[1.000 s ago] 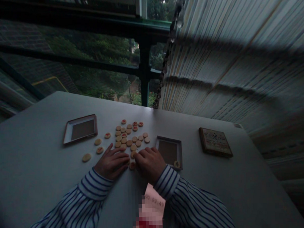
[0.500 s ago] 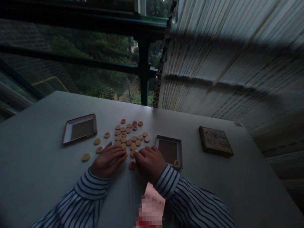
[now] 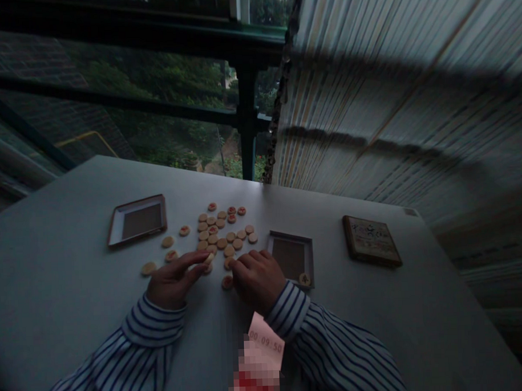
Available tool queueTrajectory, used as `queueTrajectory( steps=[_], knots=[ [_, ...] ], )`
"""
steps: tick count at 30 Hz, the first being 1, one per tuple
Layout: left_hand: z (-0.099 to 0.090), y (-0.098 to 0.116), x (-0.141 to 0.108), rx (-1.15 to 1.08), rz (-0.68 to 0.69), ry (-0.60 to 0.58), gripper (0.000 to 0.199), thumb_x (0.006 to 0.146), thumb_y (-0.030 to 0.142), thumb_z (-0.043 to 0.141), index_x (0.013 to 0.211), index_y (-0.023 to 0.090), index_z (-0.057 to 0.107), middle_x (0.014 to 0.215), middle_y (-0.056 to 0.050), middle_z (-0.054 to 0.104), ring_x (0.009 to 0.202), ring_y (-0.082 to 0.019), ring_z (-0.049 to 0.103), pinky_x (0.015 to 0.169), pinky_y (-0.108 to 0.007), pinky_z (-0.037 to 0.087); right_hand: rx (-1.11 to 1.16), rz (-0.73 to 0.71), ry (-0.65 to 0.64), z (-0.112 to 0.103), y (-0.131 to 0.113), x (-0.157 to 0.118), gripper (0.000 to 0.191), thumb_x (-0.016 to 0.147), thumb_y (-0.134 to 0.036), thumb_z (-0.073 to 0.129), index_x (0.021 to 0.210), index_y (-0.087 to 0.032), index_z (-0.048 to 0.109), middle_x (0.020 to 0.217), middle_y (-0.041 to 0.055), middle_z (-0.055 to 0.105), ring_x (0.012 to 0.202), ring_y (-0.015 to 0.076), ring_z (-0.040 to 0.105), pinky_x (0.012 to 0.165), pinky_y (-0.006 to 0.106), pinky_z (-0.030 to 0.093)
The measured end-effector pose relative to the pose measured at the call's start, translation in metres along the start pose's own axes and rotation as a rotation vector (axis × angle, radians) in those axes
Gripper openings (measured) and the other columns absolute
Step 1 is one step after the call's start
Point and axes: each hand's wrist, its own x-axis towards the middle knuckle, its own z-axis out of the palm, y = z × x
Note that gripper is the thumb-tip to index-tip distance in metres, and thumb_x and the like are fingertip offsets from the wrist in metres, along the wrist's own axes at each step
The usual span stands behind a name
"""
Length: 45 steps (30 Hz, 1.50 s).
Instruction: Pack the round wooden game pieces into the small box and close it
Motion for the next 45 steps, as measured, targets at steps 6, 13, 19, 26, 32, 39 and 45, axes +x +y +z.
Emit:
queueTrajectory(
  steps=[6,13,19,26,32,39,45],
  knots=[
    [0.002,0.009,0.001,-0.205,-0.275,0.033,0.021,0.065,0.028,0.065,0.084,0.018,0.067,0.087,-0.004,0.069,0.084,-0.018,0.063,0.080,-0.031,0.050,-0.004,-0.002,0.002,0.001,-0.001,-0.001,0.018,0.083,-0.022,0.042,0.094,-0.018,0.056,0.080,0.0049,0.061,0.075,0.0157,0.050,0.066,0.029,0.029],
    [0.003,0.009,0.004,-0.272,-0.411,0.042,0.025,0.062,0.031,0.067,0.082,0.016,0.067,0.084,-0.006,0.070,0.073,-0.017,0.064,0.062,-0.027,0.055,0.007,-0.005,-0.012,0.001,0.000,-0.001,0.021,0.083,-0.022,0.041,0.098,-0.017,0.056,0.080,0.0055,0.061,0.076,0.0157,0.050,0.066,0.028,0.030],
    [0.004,0.012,0.004,-0.307,-0.440,0.053,0.027,0.063,0.033,0.066,0.084,0.015,0.067,0.080,-0.007,0.070,0.071,-0.018,0.065,0.060,-0.027,0.055,0.001,0.010,-0.026,0.001,0.000,0.000,0.021,0.083,-0.021,0.041,0.097,-0.017,0.056,0.080,0.0054,0.061,0.076,0.0155,0.050,0.066,0.028,0.030],
    [0.005,0.012,0.003,-0.373,-0.447,0.044,0.032,0.064,0.034,0.066,0.089,0.013,0.064,0.082,-0.008,0.070,0.071,-0.018,0.065,0.062,-0.028,0.055,0.008,-0.002,-0.035,0.003,0.000,-0.001,0.022,0.083,-0.023,0.042,0.099,-0.018,0.055,0.082,0.0055,0.061,0.077,0.0159,0.050,0.067,0.028,0.031],
    [0.006,0.010,0.002,-0.373,-0.447,0.041,0.033,0.065,0.035,0.065,0.090,0.013,0.064,0.083,-0.008,0.069,0.073,-0.019,0.065,0.062,-0.029,0.055,0.037,0.012,-0.073,-0.002,0.003,0.000,0.022,0.082,-0.022,0.043,0.100,-0.018,0.055,0.089,0.0060,0.061,0.082,0.0166,0.051,0.071,0.029,0.033],
    [0.005,0.010,0.002,-0.393,-0.446,0.020,0.032,0.064,0.036,0.065,0.087,0.013,0.065,0.080,-0.008,0.070,0.072,-0.019,0.065,0.061,-0.029,0.055,0.038,-0.011,-0.178,-0.022,0.007,-0.008,0.033,0.078,-0.024,0.050,0.112,-0.021,0.049,0.110,0.0087,0.055,0.098,0.0190,0.048,0.078,0.034,0.034],
    [0.006,0.010,0.002,-0.417,-0.453,0.022,0.029,0.064,0.034,0.066,0.085,0.014,0.066,0.074,-0.007,0.070,0.069,-0.018,0.065,0.059,-0.027,0.053,0.026,-0.036,-0.289,-0.030,0.015,-0.026,0.046,0.071,-0.028,0.058,0.115,-0.021,0.046,0.119,0.0105,0.048,0.107,0.0235,0.043,0.088,0.042,0.033]
  ],
)
